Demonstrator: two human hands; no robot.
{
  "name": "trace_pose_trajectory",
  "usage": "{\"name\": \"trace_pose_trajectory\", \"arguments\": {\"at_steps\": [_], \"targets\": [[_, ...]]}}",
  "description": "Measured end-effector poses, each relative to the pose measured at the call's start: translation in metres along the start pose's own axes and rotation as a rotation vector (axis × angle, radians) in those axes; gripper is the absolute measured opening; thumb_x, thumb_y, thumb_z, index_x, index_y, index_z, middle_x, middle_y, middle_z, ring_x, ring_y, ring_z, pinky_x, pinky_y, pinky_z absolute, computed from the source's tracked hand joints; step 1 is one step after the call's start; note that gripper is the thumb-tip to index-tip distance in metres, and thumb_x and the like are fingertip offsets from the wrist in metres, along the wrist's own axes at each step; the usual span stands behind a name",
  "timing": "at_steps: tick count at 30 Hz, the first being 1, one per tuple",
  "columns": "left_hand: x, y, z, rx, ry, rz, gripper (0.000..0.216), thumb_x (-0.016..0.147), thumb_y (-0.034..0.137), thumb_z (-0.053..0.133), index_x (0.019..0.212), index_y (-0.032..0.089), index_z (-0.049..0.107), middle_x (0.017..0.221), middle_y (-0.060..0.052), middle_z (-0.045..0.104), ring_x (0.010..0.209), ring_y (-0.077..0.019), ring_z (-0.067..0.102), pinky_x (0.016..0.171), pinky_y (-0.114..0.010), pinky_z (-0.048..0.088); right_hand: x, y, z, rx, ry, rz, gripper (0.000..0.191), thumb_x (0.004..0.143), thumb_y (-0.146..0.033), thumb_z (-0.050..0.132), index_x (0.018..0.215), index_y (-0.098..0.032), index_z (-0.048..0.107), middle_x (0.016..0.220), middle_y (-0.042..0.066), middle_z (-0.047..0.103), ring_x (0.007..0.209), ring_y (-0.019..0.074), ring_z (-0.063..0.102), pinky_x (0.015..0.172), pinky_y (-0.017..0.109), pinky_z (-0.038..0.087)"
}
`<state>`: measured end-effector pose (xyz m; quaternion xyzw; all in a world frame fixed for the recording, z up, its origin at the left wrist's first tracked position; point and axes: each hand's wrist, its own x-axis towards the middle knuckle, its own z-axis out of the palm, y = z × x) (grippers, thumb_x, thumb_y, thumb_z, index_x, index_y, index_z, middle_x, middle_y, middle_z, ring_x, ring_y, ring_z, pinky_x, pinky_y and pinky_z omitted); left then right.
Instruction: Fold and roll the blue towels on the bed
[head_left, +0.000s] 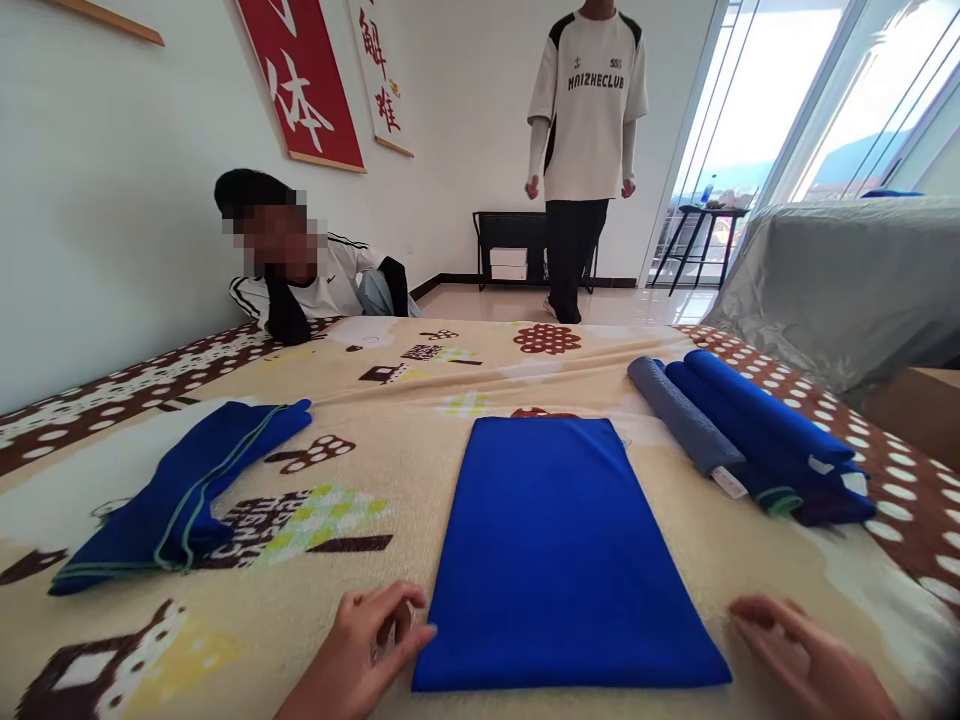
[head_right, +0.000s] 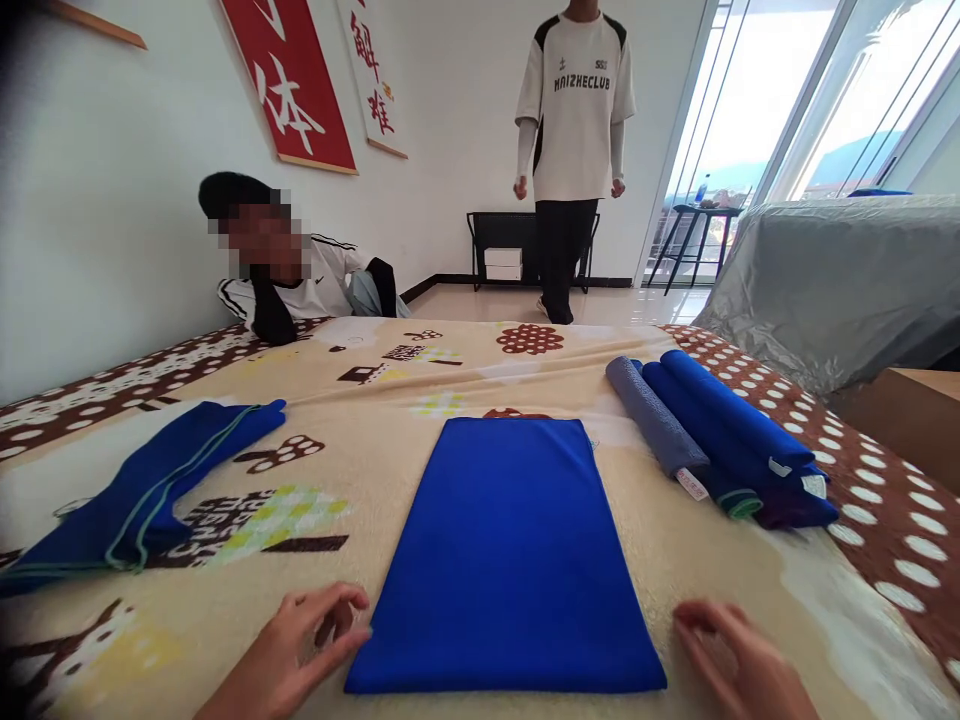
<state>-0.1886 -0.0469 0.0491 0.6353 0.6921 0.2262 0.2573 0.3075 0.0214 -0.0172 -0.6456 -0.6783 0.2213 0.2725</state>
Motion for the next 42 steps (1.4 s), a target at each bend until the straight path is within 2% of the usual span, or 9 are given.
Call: {"name": "trace_pose_trajectory", "arguments": {"at_steps": [3,5,8,12,16,20,27,33,42], "targets": [[0.053,0.031,-0.007,0.162,0.169,0.173,0.035,0.096,0.052,0.043,0.094,0.027,0.068,0.092,-0.005,0.071,0.088,-0.0238,0.064,0.085,-0.037,0.049,0.059,-0.046,0.004,-0.156,0.098,-0.205,0.038,0.09,-0.058,0.046,0.099,-0.03,0.07,0.114,0.007,0.071,0.108,0.0299,0.067,0.094,0.047,0.053],[0.107,0.059,0.003,0.26,0.178,0.286,0.036,0.099,0.04,0.036,0.11,0.023,0.066,0.115,-0.01,0.069,0.109,-0.0245,0.063,0.098,-0.039,0.046,0.106,-0.09,0.03,-0.205,0.007,-0.366,0.039,0.095,-0.048,0.043,0.113,-0.024,0.068,0.131,0.01,0.064,0.124,0.0288,0.059,0.108,0.048,0.044],[0.187,0.089,0.036,0.308,0.107,0.36,0.045,0.096,0.028,0.039,0.136,0.017,0.055,0.149,-0.013,0.052,0.14,-0.0244,0.045,0.117,-0.041,0.033,0.171,-0.145,0.084,-0.234,-0.08,-0.464,0.048,0.095,-0.041,0.048,0.136,-0.019,0.057,0.154,0.01,0.044,0.144,0.0266,0.04,0.119,0.046,0.031],[0.249,0.071,0.065,0.337,0.043,0.363,0.052,0.097,0.04,0.045,0.146,0.023,0.048,0.158,-0.008,0.041,0.148,-0.024,0.033,0.121,-0.046,0.025,0.224,-0.147,0.119,-0.267,-0.149,-0.484,0.056,0.099,-0.051,0.044,0.149,-0.025,0.046,0.159,0.005,0.037,0.149,0.0214,0.03,0.123,0.043,0.024],[0.269,0.021,0.051,0.325,0.123,0.251,0.049,0.1,0.045,0.04,0.144,0.026,0.049,0.158,-0.009,0.04,0.148,-0.0281,0.032,0.121,-0.056,0.016,0.243,-0.098,0.102,-0.279,-0.109,-0.379,0.063,0.1,-0.06,0.034,0.153,-0.026,0.04,0.16,0.006,0.034,0.151,0.0226,0.027,0.124,0.049,0.016],[0.287,-0.003,0.031,0.289,0.205,0.202,0.038,0.099,0.041,0.045,0.131,0.026,0.059,0.143,-0.008,0.058,0.136,-0.0262,0.048,0.115,-0.052,0.027,0.259,-0.071,0.09,-0.238,-0.07,-0.326,0.053,0.101,-0.054,0.035,0.145,-0.028,0.051,0.152,0.005,0.048,0.145,0.023,0.039,0.12,0.049,0.025],[0.305,-0.014,0.022,0.223,0.274,0.148,0.02,0.092,0.035,0.061,0.098,0.017,0.067,0.109,-0.006,0.067,0.111,-0.0227,0.059,0.1,-0.043,0.042,0.28,-0.06,0.093,-0.137,0.034,-0.263,0.031,0.099,-0.034,0.048,0.12,-0.019,0.064,0.126,0.009,0.066,0.121,0.0209,0.06,0.108,0.043,0.041],[0.312,-0.015,0.023,0.275,0.259,0.095,0.023,0.093,0.038,0.061,0.096,0.016,0.065,0.106,-0.006,0.065,0.109,-0.0233,0.058,0.1,-0.047,0.043,0.285,-0.064,0.099,-0.115,0.112,-0.174,0.027,0.099,-0.039,0.053,0.108,-0.015,0.064,0.107,0.006,0.068,0.106,0.0197,0.063,0.1,0.044,0.046],[0.314,-0.013,0.022,0.291,0.272,0.112,0.027,0.094,0.041,0.06,0.102,0.015,0.064,0.105,-0.006,0.065,0.105,-0.0227,0.059,0.097,-0.046,0.045,0.287,-0.064,0.101,-0.08,0.156,-0.165,0.027,0.099,-0.039,0.056,0.103,-0.014,0.065,0.101,0.005,0.068,0.101,0.0184,0.064,0.097,0.044,0.049]]}}
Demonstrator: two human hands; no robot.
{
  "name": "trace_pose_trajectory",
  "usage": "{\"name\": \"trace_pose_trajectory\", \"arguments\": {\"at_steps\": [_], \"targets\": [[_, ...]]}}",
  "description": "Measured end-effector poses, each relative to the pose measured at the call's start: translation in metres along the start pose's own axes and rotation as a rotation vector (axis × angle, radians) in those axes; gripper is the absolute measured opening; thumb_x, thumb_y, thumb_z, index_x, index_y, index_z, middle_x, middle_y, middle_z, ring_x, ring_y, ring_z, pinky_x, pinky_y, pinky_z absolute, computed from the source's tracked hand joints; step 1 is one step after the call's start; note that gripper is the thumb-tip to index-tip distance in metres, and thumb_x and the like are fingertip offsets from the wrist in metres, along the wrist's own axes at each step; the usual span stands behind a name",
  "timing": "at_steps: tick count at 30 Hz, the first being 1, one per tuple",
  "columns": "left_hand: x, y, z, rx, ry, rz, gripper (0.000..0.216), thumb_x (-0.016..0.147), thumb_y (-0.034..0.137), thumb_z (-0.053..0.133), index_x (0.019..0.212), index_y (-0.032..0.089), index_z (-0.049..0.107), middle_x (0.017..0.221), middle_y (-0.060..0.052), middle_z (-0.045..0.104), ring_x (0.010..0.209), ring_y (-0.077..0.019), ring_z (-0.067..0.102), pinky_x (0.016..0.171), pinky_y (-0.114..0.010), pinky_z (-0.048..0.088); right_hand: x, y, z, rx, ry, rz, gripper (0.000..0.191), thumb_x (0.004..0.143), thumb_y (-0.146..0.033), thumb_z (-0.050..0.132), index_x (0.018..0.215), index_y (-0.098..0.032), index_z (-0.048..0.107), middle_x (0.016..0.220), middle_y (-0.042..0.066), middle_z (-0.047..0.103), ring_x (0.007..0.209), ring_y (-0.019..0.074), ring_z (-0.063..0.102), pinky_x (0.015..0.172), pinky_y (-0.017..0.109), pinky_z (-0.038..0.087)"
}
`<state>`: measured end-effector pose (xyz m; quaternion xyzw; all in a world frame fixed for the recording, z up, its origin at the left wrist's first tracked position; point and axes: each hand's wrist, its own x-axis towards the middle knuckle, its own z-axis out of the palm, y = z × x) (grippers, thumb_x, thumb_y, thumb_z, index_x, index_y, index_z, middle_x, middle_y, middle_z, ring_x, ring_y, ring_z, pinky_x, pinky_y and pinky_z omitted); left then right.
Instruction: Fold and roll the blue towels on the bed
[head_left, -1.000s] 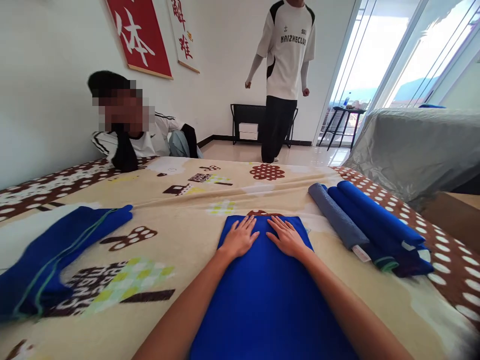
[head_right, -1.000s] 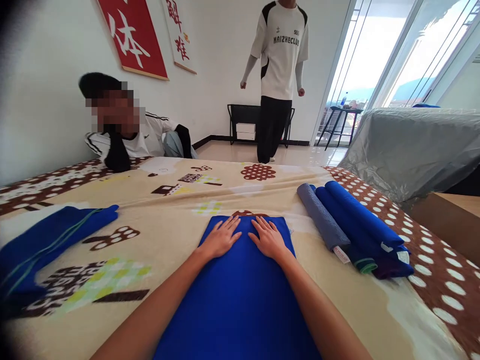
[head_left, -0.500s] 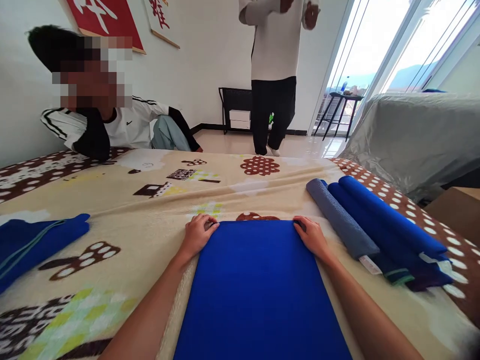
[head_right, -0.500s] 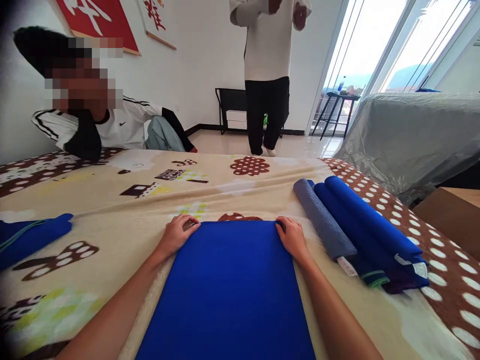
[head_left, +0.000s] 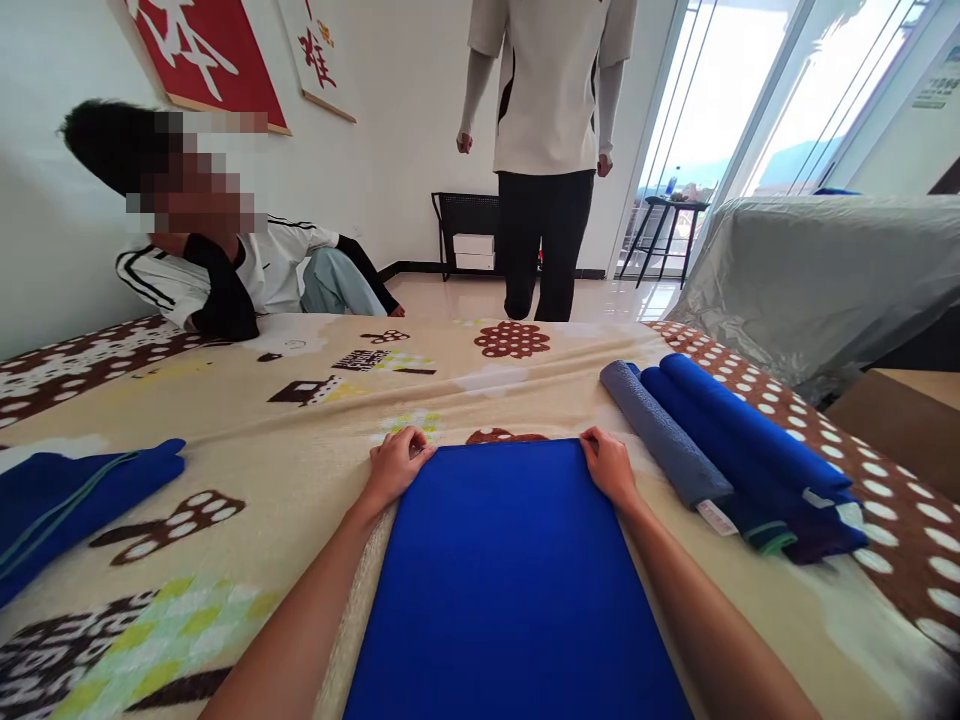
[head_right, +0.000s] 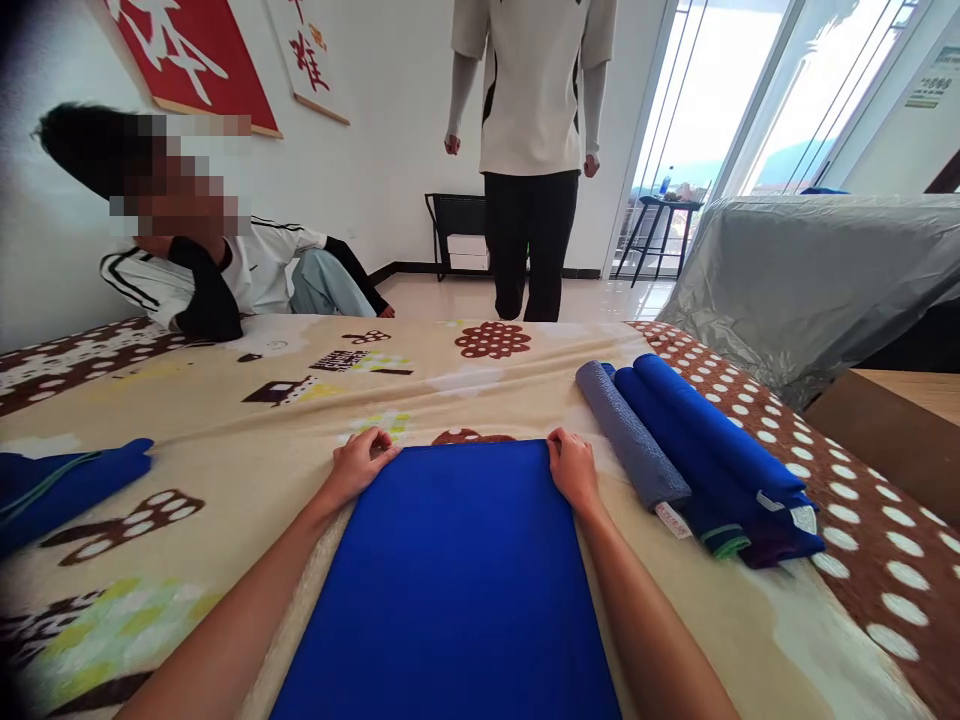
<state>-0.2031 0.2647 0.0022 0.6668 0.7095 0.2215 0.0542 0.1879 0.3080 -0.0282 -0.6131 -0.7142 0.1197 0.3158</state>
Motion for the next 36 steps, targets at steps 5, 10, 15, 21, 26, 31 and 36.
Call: {"name": "trace_pose_trajectory", "arguments": {"at_steps": [5,10,15,21,26,31,36], "targets": [[0.001,0.0,0.004,-0.007,0.01,0.004,0.027,0.093,0.042,0.061,0.102,0.016,0.066,0.108,-0.006,0.066,0.109,-0.0235,0.059,0.1,-0.048,0.045,-0.001,-0.001,0.0,0.076,0.047,-0.003,0.029,0.099,-0.038,0.055,0.114,-0.015,0.063,0.108,0.006,0.068,0.101,0.0181,0.065,0.096,0.043,0.051],[-0.02,0.015,-0.013,-0.048,0.09,0.006,0.034,0.095,0.038,0.06,0.119,0.015,0.061,0.121,-0.01,0.063,0.113,-0.0249,0.06,0.1,-0.05,0.048,-0.017,-0.007,-0.028,0.098,0.142,0.008,0.039,0.101,-0.035,0.051,0.135,-0.015,0.053,0.127,0.011,0.063,0.115,0.0221,0.062,0.099,0.045,0.05],[-0.052,0.072,-0.026,-0.093,0.029,0.271,0.042,0.097,0.034,0.058,0.136,0.02,0.053,0.143,-0.011,0.053,0.132,-0.0267,0.051,0.112,-0.053,0.039,-0.027,-0.053,-0.043,0.028,0.07,-0.174,0.037,0.1,-0.034,0.053,0.134,-0.018,0.056,0.142,0.011,0.054,0.134,0.0254,0.049,0.114,0.053,0.035],[-0.056,0.138,0.013,-0.013,-0.064,0.271,0.042,0.097,0.033,0.059,0.136,0.018,0.054,0.145,-0.012,0.052,0.133,-0.0284,0.05,0.112,-0.056,0.04,-0.047,-0.129,0.005,-0.095,-0.117,-0.344,0.042,0.098,-0.039,0.057,0.134,-0.017,0.057,0.141,0.01,0.054,0.129,0.0269,0.053,0.108,0.052,0.043],[-0.069,0.106,0.021,0.097,-0.01,0.052,0.05,0.098,0.042,0.055,0.142,0.02,0.05,0.154,-0.013,0.043,0.143,-0.0313,0.04,0.118,-0.062,0.028,-0.057,-0.091,-0.007,-0.236,-0.122,-0.187,0.046,0.102,-0.043,0.048,0.139,-0.017,0.053,0.147,0.012,0.049,0.137,0.0281,0.046,0.114,0.056,0.034],[-0.085,0.092,-0.015,0.185,0.046,-0.056,0.05,0.103,0.036,0.04,0.145,0.01,0.045,0.156,-0.023,0.037,0.148,-0.0358,0.032,0.117,-0.069,0.019,-0.059,-0.055,-0.055,-0.393,-0.132,-0.015,0.05,0.102,-0.038,0.048,0.146,-0.014,0.047,0.153,0.017,0.044,0.146,0.0316,0.034,0.119,0.063,0.019],[-0.173,0.123,-0.051,0.204,-0.009,0.316,0.049,0.103,0.034,0.037,0.151,0.026,0.04,0.162,-0.002,0.031,0.151,-0.0189,0.025,0.124,-0.046,0.019,-0.15,-0.095,-0.066,-0.457,-0.138,-0.155,0.064,0.101,-0.031,0.042,0.16,-0.021,0.019,0.166,0.007,0.015,0.155,0.0238,0.01,0.124,0.052,0.01]]}}
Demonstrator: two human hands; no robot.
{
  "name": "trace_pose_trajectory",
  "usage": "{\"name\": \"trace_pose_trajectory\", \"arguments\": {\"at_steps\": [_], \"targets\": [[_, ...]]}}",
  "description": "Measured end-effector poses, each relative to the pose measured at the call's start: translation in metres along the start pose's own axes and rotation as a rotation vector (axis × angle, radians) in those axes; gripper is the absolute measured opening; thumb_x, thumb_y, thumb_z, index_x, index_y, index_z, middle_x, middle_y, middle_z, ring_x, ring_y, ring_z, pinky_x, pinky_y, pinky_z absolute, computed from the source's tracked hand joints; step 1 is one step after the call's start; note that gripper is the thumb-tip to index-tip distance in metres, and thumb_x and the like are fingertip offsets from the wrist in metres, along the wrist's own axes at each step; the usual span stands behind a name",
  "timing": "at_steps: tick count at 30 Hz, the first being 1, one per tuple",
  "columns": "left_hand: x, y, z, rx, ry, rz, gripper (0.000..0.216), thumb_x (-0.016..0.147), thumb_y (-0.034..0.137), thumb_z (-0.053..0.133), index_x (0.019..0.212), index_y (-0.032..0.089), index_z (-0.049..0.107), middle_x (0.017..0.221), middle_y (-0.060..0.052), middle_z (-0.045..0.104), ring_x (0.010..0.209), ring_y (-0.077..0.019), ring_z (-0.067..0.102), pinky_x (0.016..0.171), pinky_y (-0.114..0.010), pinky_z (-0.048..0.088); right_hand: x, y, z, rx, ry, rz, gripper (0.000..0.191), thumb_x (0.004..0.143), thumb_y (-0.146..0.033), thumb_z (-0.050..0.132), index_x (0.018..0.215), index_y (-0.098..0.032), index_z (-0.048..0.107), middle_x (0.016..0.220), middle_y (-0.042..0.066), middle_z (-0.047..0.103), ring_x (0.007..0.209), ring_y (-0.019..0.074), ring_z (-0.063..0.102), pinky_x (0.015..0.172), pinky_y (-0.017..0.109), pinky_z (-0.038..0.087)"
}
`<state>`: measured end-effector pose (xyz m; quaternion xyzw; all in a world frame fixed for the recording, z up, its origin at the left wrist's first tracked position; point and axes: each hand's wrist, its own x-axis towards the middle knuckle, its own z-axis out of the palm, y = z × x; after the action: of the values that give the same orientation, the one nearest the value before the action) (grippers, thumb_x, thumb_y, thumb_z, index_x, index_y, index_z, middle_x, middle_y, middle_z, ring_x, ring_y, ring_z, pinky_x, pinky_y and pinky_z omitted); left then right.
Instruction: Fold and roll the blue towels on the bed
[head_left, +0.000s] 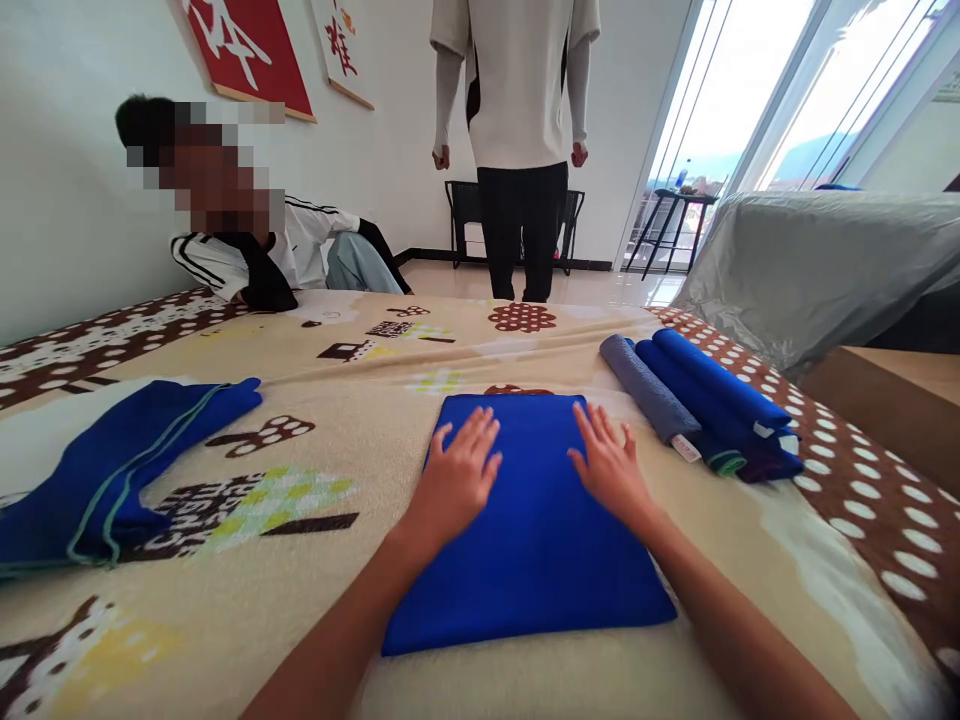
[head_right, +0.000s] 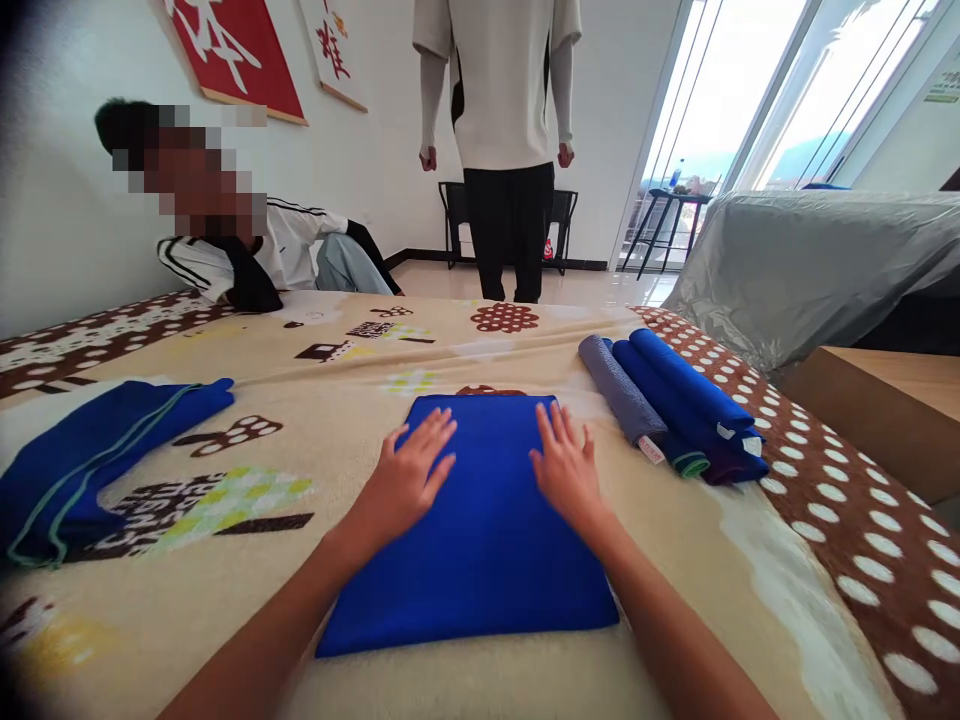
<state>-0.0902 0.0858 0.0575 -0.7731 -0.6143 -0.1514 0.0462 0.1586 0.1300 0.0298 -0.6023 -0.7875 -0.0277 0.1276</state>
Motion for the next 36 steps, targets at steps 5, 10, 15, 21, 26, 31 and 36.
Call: {"name": "trace_pose_trajectory", "arguments": {"at_steps": [5,10,15,21,26,31,36], "targets": [[-0.116,0.026,0.005,0.173,0.113,0.327,0.061,0.099,0.041,0.047,0.154,0.019,0.033,0.157,-0.002,0.043,0.145,-0.017,0.038,0.116,-0.034,0.028,-0.126,-0.024,0.005,-0.078,0.051,-0.436,0.062,0.102,-0.039,0.041,0.16,-0.027,0.02,0.162,-0.001,0.026,0.149,0.0185,0.03,0.117,0.041,0.034],[-0.163,0.003,0.003,0.283,0.147,0.317,0.07,0.094,0.052,0.051,0.15,0.013,0.04,0.154,-0.007,0.046,0.143,-0.0205,0.04,0.123,-0.036,0.014,-0.168,0.03,-0.005,-0.17,0.155,-0.505,0.063,0.098,-0.043,0.049,0.155,-0.022,0.034,0.155,-0.002,0.04,0.142,0.0199,0.042,0.111,0.039,0.038],[-0.149,0.016,-0.01,0.278,0.2,0.344,0.054,0.095,0.047,0.052,0.138,0.013,0.056,0.141,-0.009,0.06,0.133,-0.0211,0.052,0.124,-0.04,0.01,-0.161,0.017,-0.013,-0.068,0.336,-0.421,0.04,0.099,-0.035,0.049,0.136,-0.023,0.058,0.139,0.0,0.06,0.13,0.0209,0.056,0.121,0.042,0.024],[-0.103,0.067,0.012,0.208,0.151,0.275,0.053,0.095,0.022,0.046,0.148,0.014,0.043,0.154,-0.005,0.045,0.141,-0.0194,0.044,0.11,-0.04,0.039,-0.134,-0.07,0.009,-0.024,0.328,-0.312,0.042,0.101,-0.023,0.04,0.139,-0.012,0.054,0.145,0.005,0.054,0.131,0.02,0.056,0.102,0.039,0.047],[-0.13,0.019,0.001,0.247,0.054,0.414,0.062,0.097,0.043,0.05,0.153,0.021,0.036,0.157,-0.004,0.04,0.14,-0.0214,0.047,0.103,-0.039,0.05,-0.152,-0.006,0.004,-0.084,0.256,-0.44,0.052,0.098,-0.031,0.05,0.147,-0.015,0.046,0.149,0.004,0.049,0.134,0.0235,0.053,0.102,0.042,0.05],[-0.167,-0.047,-0.016,0.103,0.03,0.483,0.057,0.093,0.033,0.056,0.147,0.019,0.045,0.145,-0.004,0.056,0.136,-0.021,0.052,0.109,-0.037,0.049,-0.172,0.075,-0.025,-0.061,0.129,-0.657,0.056,0.091,-0.03,0.06,0.146,-0.019,0.049,0.144,0.002,0.055,0.129,0.0214,0.057,0.101,0.036,0.052],[-0.174,-0.074,-0.017,-0.099,-0.002,0.54,0.054,0.092,0.01,0.053,0.144,0.02,0.049,0.133,-0.002,0.066,0.131,-0.0167,0.057,0.109,-0.031,0.049,-0.172,0.084,-0.021,0.036,0.191,-0.602,0.058,0.086,-0.021,0.065,0.143,-0.021,0.053,0.136,0.004,0.062,0.119,0.0214,0.065,0.096,0.035,0.053]]}}
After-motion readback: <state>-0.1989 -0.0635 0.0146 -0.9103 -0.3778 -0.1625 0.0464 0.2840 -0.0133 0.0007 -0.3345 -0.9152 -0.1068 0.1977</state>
